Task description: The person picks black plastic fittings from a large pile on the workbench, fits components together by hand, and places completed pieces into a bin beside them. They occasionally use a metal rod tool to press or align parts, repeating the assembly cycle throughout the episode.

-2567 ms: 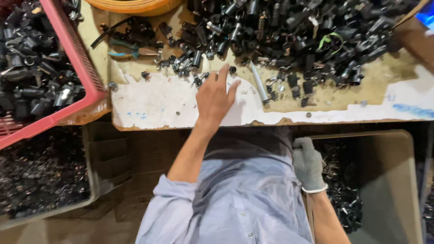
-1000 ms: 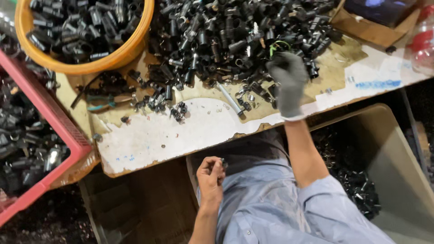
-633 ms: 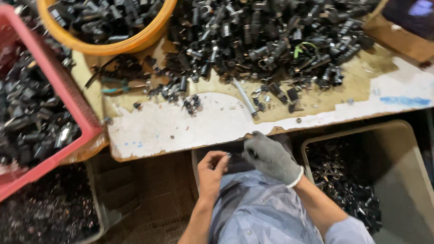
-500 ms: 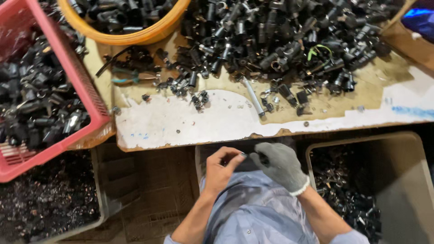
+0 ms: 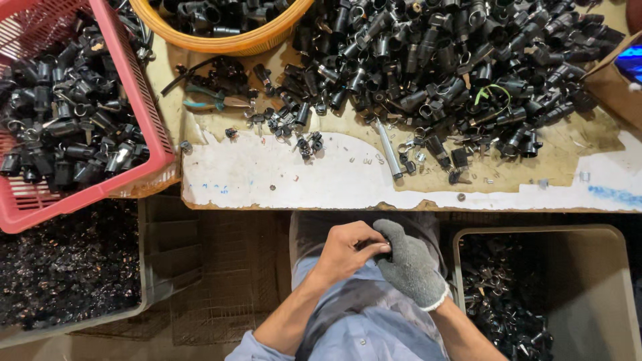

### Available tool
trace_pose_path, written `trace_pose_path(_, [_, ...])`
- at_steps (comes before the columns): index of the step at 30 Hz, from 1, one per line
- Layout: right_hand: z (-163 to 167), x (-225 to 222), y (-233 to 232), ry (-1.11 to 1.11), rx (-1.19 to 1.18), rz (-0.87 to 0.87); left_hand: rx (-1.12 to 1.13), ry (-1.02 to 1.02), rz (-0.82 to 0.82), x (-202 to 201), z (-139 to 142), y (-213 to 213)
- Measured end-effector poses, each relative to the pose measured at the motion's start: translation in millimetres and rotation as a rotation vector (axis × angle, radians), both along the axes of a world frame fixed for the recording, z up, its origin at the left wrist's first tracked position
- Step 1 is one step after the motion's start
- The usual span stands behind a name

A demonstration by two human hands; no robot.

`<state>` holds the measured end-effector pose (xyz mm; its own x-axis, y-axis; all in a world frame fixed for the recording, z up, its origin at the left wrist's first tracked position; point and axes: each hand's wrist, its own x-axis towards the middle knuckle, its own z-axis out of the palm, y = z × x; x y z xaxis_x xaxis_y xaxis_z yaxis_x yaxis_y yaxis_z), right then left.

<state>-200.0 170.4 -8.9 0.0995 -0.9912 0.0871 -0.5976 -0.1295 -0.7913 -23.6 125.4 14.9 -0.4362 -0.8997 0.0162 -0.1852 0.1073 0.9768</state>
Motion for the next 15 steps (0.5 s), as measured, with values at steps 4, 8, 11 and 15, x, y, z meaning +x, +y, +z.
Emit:
trace_pose_path(4, [6.6, 2.2, 1.4, 0.014, -0.043, 0.023, 0.024, -0.047, -0.022, 4.7, -3.1, 4.2])
trace_pose_path(8, [13.6, 3.5, -6.5, 0.176, 0.008, 0.082, -0.141, -0.052, -0.07, 3.1, -11.3, -3.8])
trace_pose_path(11, [11.2, -4.7, -6.4, -0.005, -0.022, 0.03, -0.054, -0.054, 0.045, -3.6, -17.9, 0.5])
trace_pose_path(15, [-6.0, -44.2, 18.5, -0.655, 0.419, -0.258, 0.368, 0.44, 0.415, -6.7, -31.0, 11.2])
